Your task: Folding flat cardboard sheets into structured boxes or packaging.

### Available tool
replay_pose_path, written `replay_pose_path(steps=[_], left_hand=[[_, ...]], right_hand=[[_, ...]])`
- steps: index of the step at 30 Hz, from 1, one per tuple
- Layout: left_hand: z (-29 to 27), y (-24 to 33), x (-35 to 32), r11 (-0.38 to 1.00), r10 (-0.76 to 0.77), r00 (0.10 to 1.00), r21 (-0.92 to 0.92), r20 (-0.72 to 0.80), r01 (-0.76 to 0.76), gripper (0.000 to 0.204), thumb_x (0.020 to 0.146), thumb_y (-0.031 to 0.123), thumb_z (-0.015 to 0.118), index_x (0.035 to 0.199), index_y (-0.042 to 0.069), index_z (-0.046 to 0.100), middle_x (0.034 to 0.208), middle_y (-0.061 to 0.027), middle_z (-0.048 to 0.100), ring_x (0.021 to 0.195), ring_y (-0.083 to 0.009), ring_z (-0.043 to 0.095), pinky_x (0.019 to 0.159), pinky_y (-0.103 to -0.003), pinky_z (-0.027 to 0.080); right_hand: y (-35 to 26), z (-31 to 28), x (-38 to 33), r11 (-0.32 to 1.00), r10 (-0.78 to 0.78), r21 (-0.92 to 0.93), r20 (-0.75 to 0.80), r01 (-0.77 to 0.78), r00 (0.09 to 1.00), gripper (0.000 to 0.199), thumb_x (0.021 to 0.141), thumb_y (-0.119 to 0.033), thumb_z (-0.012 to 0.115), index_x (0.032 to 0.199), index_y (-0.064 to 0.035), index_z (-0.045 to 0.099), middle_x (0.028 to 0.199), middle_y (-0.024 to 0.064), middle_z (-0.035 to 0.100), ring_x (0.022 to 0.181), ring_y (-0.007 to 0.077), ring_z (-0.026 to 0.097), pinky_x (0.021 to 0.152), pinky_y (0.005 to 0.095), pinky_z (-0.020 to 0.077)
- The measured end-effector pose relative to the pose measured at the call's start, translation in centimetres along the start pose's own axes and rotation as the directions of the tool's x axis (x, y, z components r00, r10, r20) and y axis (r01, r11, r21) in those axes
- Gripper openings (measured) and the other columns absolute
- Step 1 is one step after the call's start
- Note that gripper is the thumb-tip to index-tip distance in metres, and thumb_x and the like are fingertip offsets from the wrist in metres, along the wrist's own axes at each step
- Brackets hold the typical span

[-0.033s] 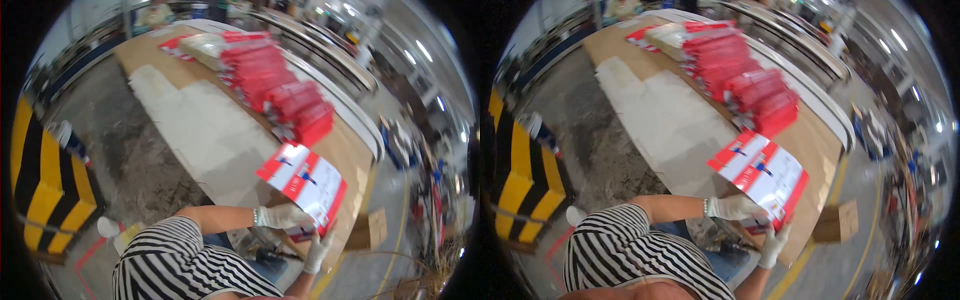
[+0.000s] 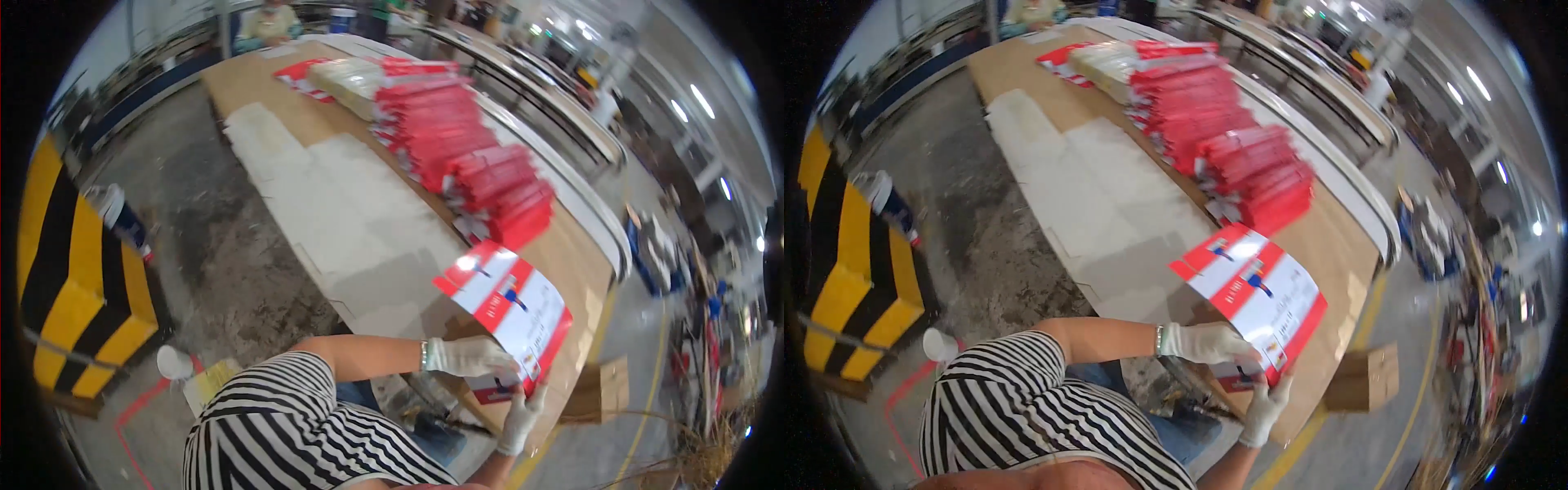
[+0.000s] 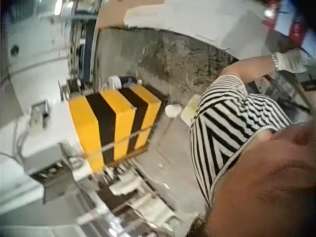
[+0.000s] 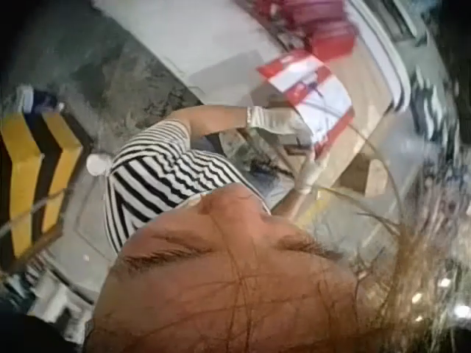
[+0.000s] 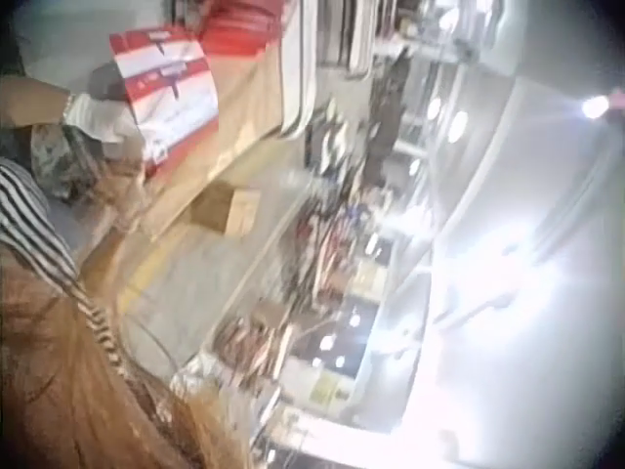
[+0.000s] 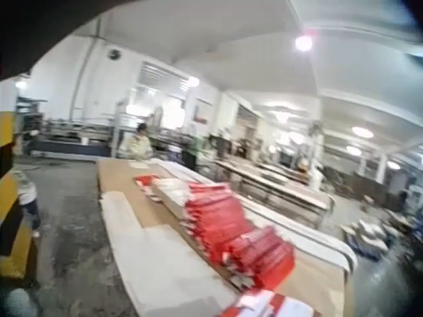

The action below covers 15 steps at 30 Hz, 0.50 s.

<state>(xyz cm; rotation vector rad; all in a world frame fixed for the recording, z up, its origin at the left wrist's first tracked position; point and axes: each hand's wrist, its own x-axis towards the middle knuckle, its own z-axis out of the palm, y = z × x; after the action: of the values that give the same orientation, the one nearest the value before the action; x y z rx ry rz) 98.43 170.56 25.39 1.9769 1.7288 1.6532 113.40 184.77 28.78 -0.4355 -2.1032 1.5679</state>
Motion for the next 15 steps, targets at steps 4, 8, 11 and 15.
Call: replay_pose_path(steps=[4, 8, 11, 15], left_hand=[[-3.8, 3.3, 1.6, 0.987, -0.087, 0.996, 0.132, -0.01, 0.088, 0.056, 0.085, 0.007, 0.064, 0.138, 0.008, 0.046, 0.108, -0.0155, 0.062, 0.093, -0.0325, 0.061, 0.081, -0.041, 0.049], [-5.1, 2.8, -0.4, 0.896, 0.008, 0.862, 0.386, -0.507, 0.219, 0.084, 0.085, 0.026, 0.071, 0.151, 0.008, 0.021, 0.121, -0.0202, 0.055, 0.109, -0.0294, 0.055, 0.088, -0.037, 0.048], [-4.1, 1.1, -3.8, 0.832, -0.321, 0.707, 0.169, -0.63, 0.528, 0.082, 0.089, 0.035, 0.068, 0.151, 0.007, 0.022, 0.137, -0.0144, 0.048, 0.125, -0.0243, 0.048, 0.096, -0.038, 0.046], [-2.1, 3.3, -5.8, 0.408, -0.861, 0.497, -0.731, -0.11, 0.546, 0.074, 0.09, 0.042, 0.064, 0.148, 0.01, 0.031, 0.129, -0.0108, 0.054, 0.119, -0.0213, 0.052, 0.088, -0.038, 0.051]], right_hand=[[0.4, 1.0, 0.2, 0.992, -0.112, -0.041, 0.085, 0.116, 0.99, 0.059, 0.089, 0.012, 0.049, 0.145, -0.0056, 0.042, 0.126, 0.0061, 0.056, 0.101, 0.0107, 0.053, 0.088, 0.023, 0.0435], [-0.3, 3.6, 0.5, 0.976, -0.214, 0.028, -0.041, 0.215, 0.976, 0.046, 0.094, 0.004, 0.048, 0.14, -0.0062, 0.05, 0.12, 0.0066, 0.058, 0.102, 0.0122, 0.051, 0.089, 0.0257, 0.0434], [-1.6, 4.9, 0.9, 0.966, -0.257, 0.011, -0.087, 0.259, 0.963, 0.043, 0.097, 0.001, 0.048, 0.138, -0.0058, 0.051, 0.125, 0.0096, 0.056, 0.105, 0.0147, 0.051, 0.091, 0.0276, 0.0435], [-0.8, 5.8, 1.6, 0.962, -0.265, 0.035, -0.144, 0.272, 0.954, 0.045, 0.095, 0.002, 0.048, 0.14, -0.004, 0.049, 0.13, 0.0117, 0.054, 0.111, 0.0169, 0.051, 0.094, 0.0289, 0.0429]])
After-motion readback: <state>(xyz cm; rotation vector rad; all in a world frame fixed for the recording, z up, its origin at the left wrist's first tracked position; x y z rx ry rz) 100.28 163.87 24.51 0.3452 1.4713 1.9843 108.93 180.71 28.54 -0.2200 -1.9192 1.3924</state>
